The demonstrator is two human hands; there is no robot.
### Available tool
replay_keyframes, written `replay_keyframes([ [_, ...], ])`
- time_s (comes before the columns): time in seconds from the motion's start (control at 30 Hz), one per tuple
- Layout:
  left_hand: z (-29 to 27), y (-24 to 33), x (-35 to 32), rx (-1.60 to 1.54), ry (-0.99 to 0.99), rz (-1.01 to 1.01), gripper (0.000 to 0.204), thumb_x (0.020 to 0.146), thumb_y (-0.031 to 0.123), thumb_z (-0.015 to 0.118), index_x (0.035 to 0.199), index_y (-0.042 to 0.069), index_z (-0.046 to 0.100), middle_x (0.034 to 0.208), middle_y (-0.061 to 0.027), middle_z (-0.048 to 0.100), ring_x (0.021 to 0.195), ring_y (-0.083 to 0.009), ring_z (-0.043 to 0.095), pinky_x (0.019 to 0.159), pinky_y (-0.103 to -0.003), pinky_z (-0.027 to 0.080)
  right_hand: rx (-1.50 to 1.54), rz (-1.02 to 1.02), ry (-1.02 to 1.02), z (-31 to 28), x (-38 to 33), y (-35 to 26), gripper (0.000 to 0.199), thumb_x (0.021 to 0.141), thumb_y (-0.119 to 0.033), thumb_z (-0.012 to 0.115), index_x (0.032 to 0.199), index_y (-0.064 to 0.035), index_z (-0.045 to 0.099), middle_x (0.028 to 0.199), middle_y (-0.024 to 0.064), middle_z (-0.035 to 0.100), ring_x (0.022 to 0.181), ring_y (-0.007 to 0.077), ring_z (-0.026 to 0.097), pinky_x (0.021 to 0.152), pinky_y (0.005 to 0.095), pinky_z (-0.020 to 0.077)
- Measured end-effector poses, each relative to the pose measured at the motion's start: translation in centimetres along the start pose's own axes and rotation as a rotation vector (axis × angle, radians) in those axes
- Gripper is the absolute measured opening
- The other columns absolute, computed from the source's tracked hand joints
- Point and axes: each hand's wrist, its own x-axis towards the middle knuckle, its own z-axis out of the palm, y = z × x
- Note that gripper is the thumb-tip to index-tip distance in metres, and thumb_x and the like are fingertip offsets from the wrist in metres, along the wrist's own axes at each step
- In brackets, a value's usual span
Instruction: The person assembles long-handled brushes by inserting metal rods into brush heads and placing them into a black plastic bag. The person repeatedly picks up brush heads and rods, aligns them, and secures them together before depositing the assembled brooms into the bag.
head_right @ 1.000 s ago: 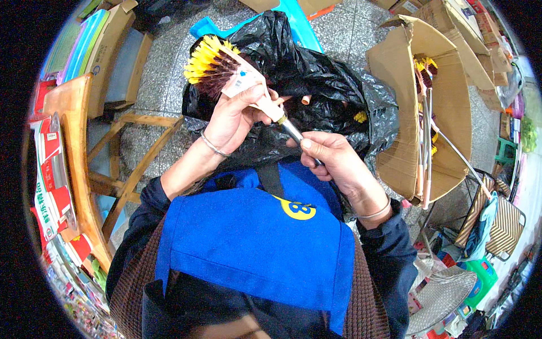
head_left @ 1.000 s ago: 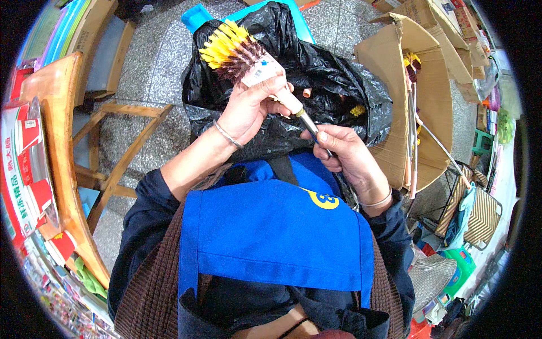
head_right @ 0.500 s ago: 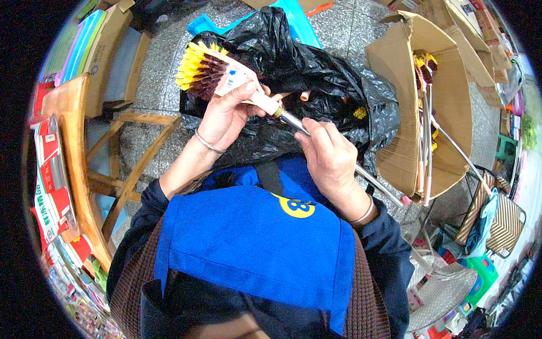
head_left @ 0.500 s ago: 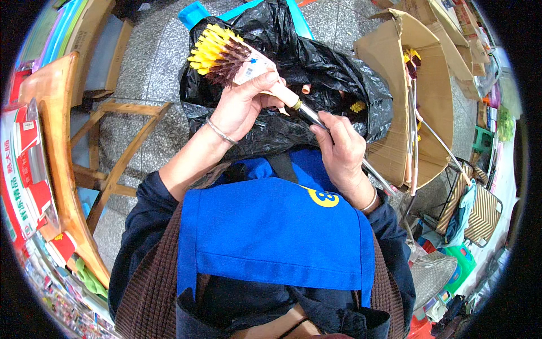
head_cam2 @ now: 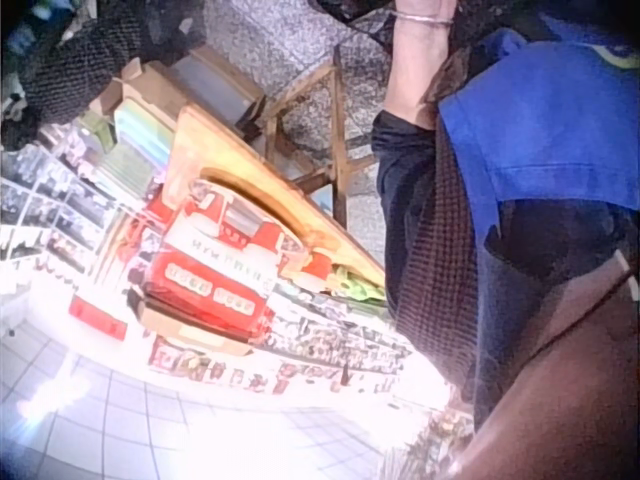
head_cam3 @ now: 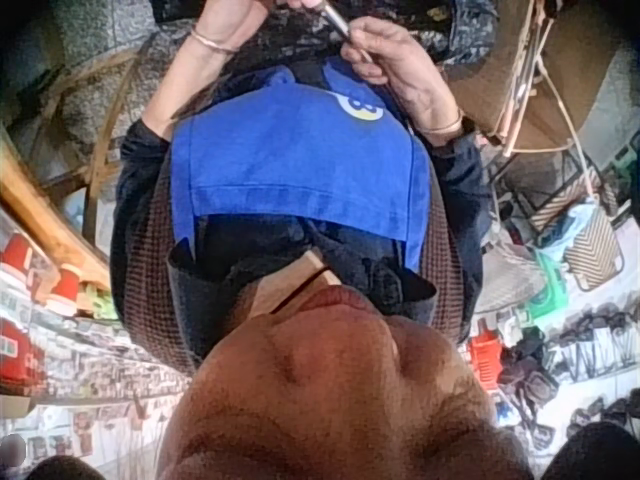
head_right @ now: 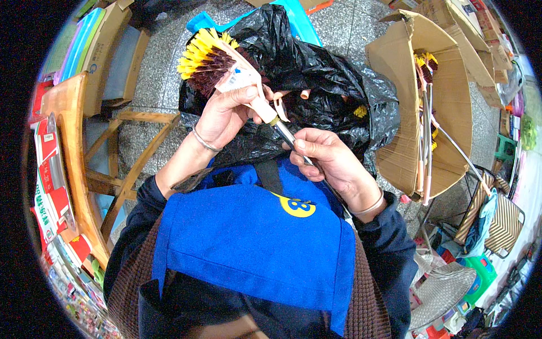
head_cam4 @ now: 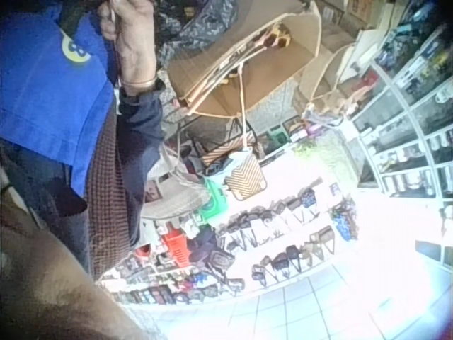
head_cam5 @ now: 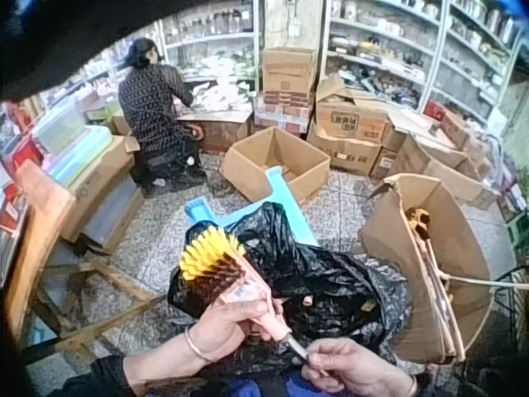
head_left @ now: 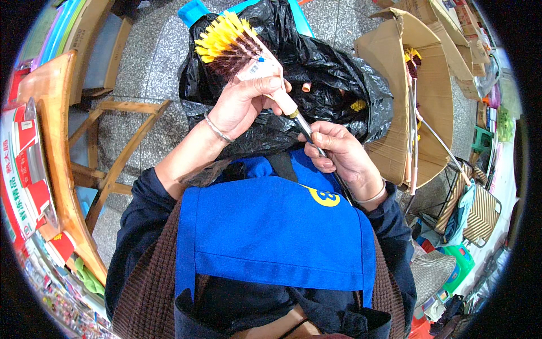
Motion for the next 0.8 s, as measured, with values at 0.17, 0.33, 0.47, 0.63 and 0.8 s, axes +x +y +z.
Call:
replay_keyframes([
  [0.17,0.3,-0.9,0.5,0.024,0.099,0.061,0.019,0.084,0.015,0.064,0.098,0.003,0.058,0.085,-0.0077,0.065,0.07,-0.0151,0.064,0.054,-0.024,0.051,-0.323,-0.127,0.227,1.1,0.7,0.9,0.017,0.09,-0.019,0.061,0.098,-0.0039,0.059,0.069,-0.0001,0.056,0.047,0.0031,0.042,0.039,0.0166,0.0283],
  [0.33,0.6,-1.6,0.6,0.037,0.09,0.063,0.021,0.086,0.016,0.062,0.102,0.005,0.057,0.087,-0.0084,0.065,0.076,-0.016,0.065,0.057,-0.024,0.051,-1.08,-0.718,0.595,1.7,1.7,2.2,0.022,0.082,-0.01,0.069,0.098,-0.0019,0.055,0.075,0.0081,0.062,0.062,0.0176,0.061,0.053,0.0285,0.0478],
  [0.47,0.7,-2.1,0.3,0.018,0.086,0.048,0.023,0.086,0.016,0.062,0.105,0.004,0.057,0.091,-0.0098,0.066,0.079,-0.0174,0.065,0.059,-0.024,0.052,-1.455,-0.953,0.664,1.4,1.8,2.3,0.023,0.079,-0.009,0.07,0.096,-0.0022,0.055,0.077,0.0145,0.061,0.068,0.0312,0.063,0.057,0.036,0.0503],
  [0.63,0.0,-2.2,-0.3,0.041,0.041,-0.011,0.024,0.086,0.019,0.061,0.104,0.003,0.058,0.092,-0.0109,0.066,0.076,-0.0153,0.064,0.056,-0.024,0.05,-0.441,-0.211,0.289,1.3,0.8,0.9,0.013,0.086,-0.014,0.066,0.089,-0.0062,0.056,0.065,0.0035,0.057,0.047,0.0115,0.05,0.041,0.0227,0.0364],
  [0.8,0.0,-2.4,0.0,0.011,0.062,0.0,0.023,0.085,0.018,0.061,0.102,0.003,0.057,0.09,-0.0101,0.066,0.069,-0.0136,0.062,0.053,-0.023,0.048,-0.243,-0.114,0.182,1.6,1.0,0.6,0.012,0.09,-0.018,0.062,0.09,-0.0072,0.055,0.068,-0.0013,0.055,0.049,0.0039,0.045,0.039,0.0173,0.0293],
])
